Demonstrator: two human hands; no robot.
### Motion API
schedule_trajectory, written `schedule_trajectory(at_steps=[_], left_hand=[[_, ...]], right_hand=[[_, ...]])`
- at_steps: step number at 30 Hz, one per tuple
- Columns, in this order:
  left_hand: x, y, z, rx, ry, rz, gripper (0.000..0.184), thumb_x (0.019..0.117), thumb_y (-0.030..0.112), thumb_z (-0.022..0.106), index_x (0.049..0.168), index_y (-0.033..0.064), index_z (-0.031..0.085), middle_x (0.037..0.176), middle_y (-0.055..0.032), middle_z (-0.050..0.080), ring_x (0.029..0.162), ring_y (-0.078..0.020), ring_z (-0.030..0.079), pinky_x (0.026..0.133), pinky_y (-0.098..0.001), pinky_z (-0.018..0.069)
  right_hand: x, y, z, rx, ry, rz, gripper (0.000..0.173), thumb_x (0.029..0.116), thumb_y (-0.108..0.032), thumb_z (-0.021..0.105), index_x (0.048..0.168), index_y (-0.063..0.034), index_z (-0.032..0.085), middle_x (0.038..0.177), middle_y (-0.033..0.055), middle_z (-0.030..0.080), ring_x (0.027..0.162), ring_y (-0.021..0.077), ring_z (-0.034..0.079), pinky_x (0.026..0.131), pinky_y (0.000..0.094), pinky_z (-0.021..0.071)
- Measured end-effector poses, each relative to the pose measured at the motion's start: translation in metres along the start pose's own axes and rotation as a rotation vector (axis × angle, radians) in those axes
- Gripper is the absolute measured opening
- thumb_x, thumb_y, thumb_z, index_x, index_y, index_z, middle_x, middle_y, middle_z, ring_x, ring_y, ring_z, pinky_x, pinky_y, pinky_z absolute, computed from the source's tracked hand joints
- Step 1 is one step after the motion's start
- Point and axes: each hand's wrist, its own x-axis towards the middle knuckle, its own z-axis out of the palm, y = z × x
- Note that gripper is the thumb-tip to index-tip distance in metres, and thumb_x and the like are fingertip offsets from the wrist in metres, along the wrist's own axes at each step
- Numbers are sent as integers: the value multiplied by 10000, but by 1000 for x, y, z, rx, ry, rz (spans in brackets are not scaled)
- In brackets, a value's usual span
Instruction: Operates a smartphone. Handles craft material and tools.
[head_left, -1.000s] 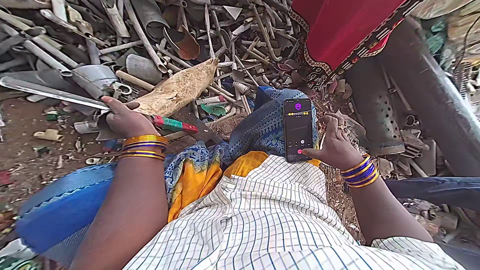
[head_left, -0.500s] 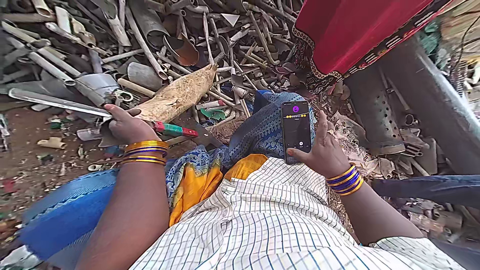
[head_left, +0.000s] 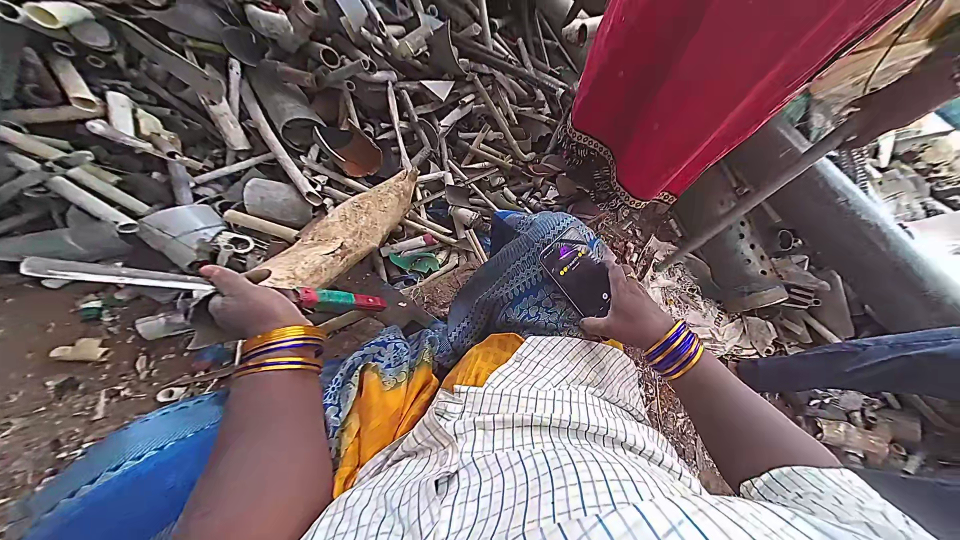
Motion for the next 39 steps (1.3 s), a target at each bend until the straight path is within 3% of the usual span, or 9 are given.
schedule_trajectory(at_steps=[3, 6, 8, 13, 18, 21, 25, 32, 39], left_hand=[[3, -2, 1, -20, 5, 5, 583, 1131, 397, 271, 1251, -35, 645, 1215, -164, 671, 1124, -187, 622, 1020, -362, 429], [1, -3, 2, -42, 18, 37, 588, 1129, 408, 261, 1201, -15, 663, 1147, -106, 691, 1046, -120, 624, 979, -326, 436], [0, -1, 1, -32, 12, 38, 585, 1128, 403, 265, 1209, -18, 664, 1161, -114, 693, 1073, -124, 627, 996, -331, 435], [-1, -2, 0, -6, 17, 35, 600, 1128, 410, 267, 1206, -23, 674, 1189, -134, 694, 1122, -147, 626, 1026, -341, 423], [3, -5, -1, 13, -7, -1, 627, 1124, 442, 251, 1283, -23, 641, 1286, -181, 658, 1222, -220, 606, 1075, -398, 411], [9, -11, 3, -10, -6, 3, 626, 1124, 443, 241, 1240, -21, 644, 1192, -169, 666, 1066, -208, 630, 977, -398, 455], [14, -16, 4, -15, -16, 16, 631, 1121, 447, 236, 1252, -12, 648, 1217, -177, 667, 1090, -220, 634, 994, -423, 457], [15, -18, 4, -2, -11, 39, 646, 1117, 461, 220, 1227, 6, 666, 1196, -143, 683, 1101, -193, 632, 1007, -420, 444], [11, -14, 2, -30, -12, 15, 631, 1122, 449, 230, 1233, -6, 654, 1191, -145, 675, 1060, -181, 635, 982, -395, 456]], right_hand=[[0, 0, -1, -4, -8, 24, 1112, 745, -365, 889, 1586, -12, 253, 1483, 301, 428, 1302, 440, 524, 1047, 575, 458], [-1, 3, -6, -67, -112, 35, 1261, 746, -406, 907, 1647, -91, 83, 1556, 328, 322, 1364, 473, 459, 1092, 579, 420], [-3, 6, -4, -78, -119, 11, 1255, 750, -374, 904, 1644, -74, 77, 1581, 328, 302, 1400, 473, 430, 1111, 579, 406], [-13, 12, 1, -150, 71, -172, 1115, 755, -324, 887, 1607, -14, 239, 1513, 316, 423, 1388, 454, 456, 1130, 576, 380], [-24, 18, 25, -295, 476, -469, 897, 671, -165, 892, 1453, 36, 501, 1244, 313, 625, 1127, 487, 635, 899, 610, 518], [-25, 23, 42, -357, 729, -645, 724, 616, -109, 837, 1289, 41, 615, 1102, 280, 685, 943, 446, 700, 782, 574, 556], [-23, 24, 57, -421, 928, -700, 496, 745, -109, 707, 1224, 2, 646, 1006, 217, 693, 894, 368, 692, 799, 480, 537], [-22, 26, 59, -413, 978, -679, 568, 713, -163, 721, 1229, 48, 616, 1034, 224, 703, 940, 353, 699, 824, 439, 537], [-23, 25, 57, -343, 858, -648, 703, 624, -132, 770, 1300, 10, 639, 1029, 245, 692, 931, 405, 693, 804, 521, 540]])
